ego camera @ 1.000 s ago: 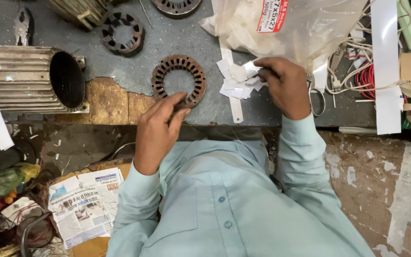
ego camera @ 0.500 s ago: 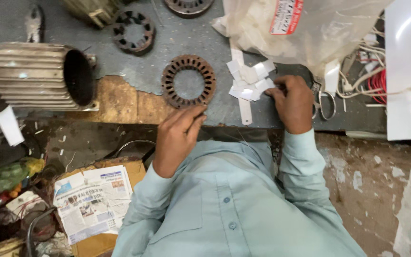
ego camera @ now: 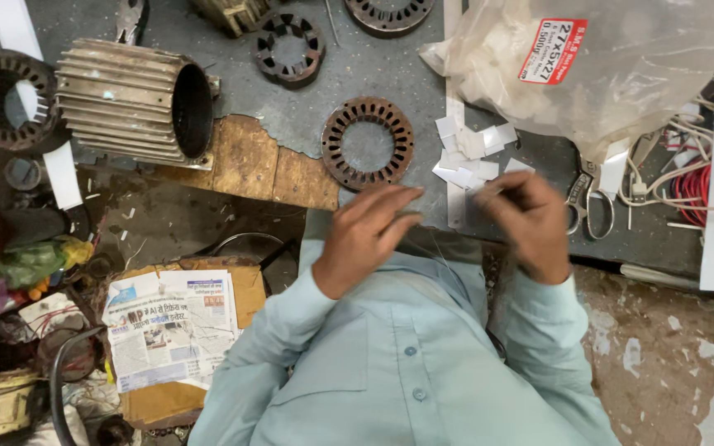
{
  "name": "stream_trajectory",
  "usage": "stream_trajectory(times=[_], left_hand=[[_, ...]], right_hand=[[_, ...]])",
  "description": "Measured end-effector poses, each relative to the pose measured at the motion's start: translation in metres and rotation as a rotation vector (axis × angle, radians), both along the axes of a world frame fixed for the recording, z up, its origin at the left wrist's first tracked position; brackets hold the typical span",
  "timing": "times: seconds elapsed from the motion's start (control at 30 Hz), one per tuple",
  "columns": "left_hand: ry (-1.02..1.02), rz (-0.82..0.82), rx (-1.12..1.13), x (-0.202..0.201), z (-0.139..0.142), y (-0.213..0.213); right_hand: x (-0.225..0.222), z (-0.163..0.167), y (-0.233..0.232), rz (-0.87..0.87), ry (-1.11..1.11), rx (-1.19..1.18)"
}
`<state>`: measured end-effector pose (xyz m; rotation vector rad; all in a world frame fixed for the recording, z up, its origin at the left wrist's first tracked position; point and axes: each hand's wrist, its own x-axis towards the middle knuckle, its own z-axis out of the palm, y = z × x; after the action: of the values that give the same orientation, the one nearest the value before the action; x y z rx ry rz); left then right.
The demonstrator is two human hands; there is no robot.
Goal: The person assembles small white paper pieces into the slots of a circular metal motor stator. They handle the stator, cut paper strips, and insert the pieces one by one into the slots.
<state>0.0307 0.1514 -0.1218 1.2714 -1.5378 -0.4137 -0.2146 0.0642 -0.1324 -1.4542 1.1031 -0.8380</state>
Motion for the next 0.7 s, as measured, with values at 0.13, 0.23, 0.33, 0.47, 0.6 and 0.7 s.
stream_trajectory(times=[0.13,0.23,0.33,0.47,0.6,0.7], left_hand=[[0.252,-0.060,0.200,-0.015,-0.008,-0.001],[0.387,-0.054,0.267,-0.014,-0.017,0.000],[0.411,-0.042,0.276,-0.011,-0.023,0.002],[0.254,-0.070,0.193,-0.009,-0.023,0.005],[0.108,-0.208,0.104,-0.003,-0.021,0.003],[-0.020,-0.119,0.018,0.004,-0.022,0.003]], right_hand=[[0.027,-0.015,0.021,0.112,-0.175,0.256],[0.038,-0.023,0.028,0.073,-0.247,0.227],[0.044,-0.032,0.037,0.071,-0.270,0.179],[0.049,-0.048,0.039,-0.052,-0.493,0.486],[0.042,-0.056,0.031,-0.095,-0.644,0.705],[0.043,-0.052,0.029,0.001,-0.667,0.781]])
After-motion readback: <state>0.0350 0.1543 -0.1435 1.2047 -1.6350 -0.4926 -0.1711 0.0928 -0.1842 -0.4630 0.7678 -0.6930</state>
